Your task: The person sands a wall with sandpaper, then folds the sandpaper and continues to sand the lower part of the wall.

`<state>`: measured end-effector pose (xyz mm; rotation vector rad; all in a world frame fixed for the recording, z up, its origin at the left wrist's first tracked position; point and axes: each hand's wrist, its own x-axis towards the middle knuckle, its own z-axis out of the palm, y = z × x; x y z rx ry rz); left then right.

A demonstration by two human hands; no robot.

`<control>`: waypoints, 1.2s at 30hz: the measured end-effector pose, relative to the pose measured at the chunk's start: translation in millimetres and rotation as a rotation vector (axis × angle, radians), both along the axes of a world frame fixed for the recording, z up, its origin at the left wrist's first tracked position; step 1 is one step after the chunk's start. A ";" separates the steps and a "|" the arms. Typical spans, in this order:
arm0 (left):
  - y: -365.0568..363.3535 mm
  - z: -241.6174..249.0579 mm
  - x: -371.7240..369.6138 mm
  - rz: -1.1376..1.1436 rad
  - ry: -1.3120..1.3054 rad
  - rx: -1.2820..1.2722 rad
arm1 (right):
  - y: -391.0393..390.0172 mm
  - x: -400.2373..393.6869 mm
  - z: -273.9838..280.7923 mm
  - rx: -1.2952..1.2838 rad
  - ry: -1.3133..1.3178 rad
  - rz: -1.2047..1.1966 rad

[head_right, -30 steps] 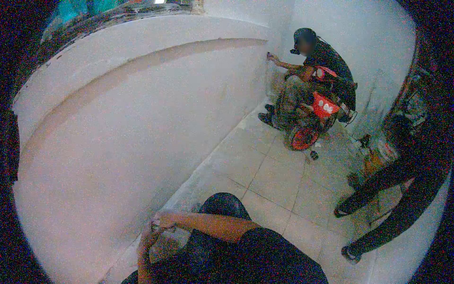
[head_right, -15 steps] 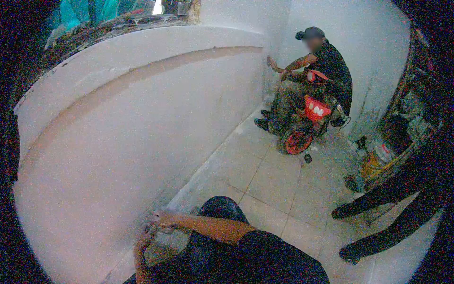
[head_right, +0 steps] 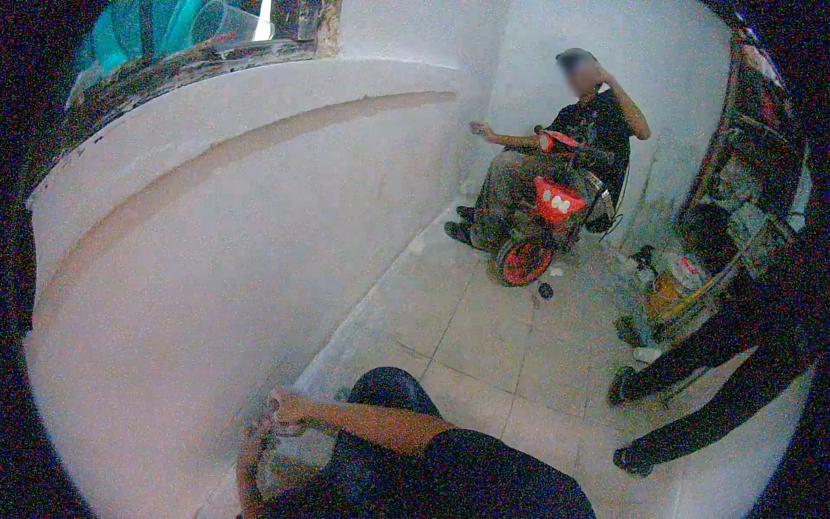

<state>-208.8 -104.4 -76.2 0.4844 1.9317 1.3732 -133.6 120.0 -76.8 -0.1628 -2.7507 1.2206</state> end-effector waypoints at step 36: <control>-4.6 30.7 14.5 -0.048 0.139 -0.019 | -13.7 0.1 0.6 -0.131 -0.100 -0.197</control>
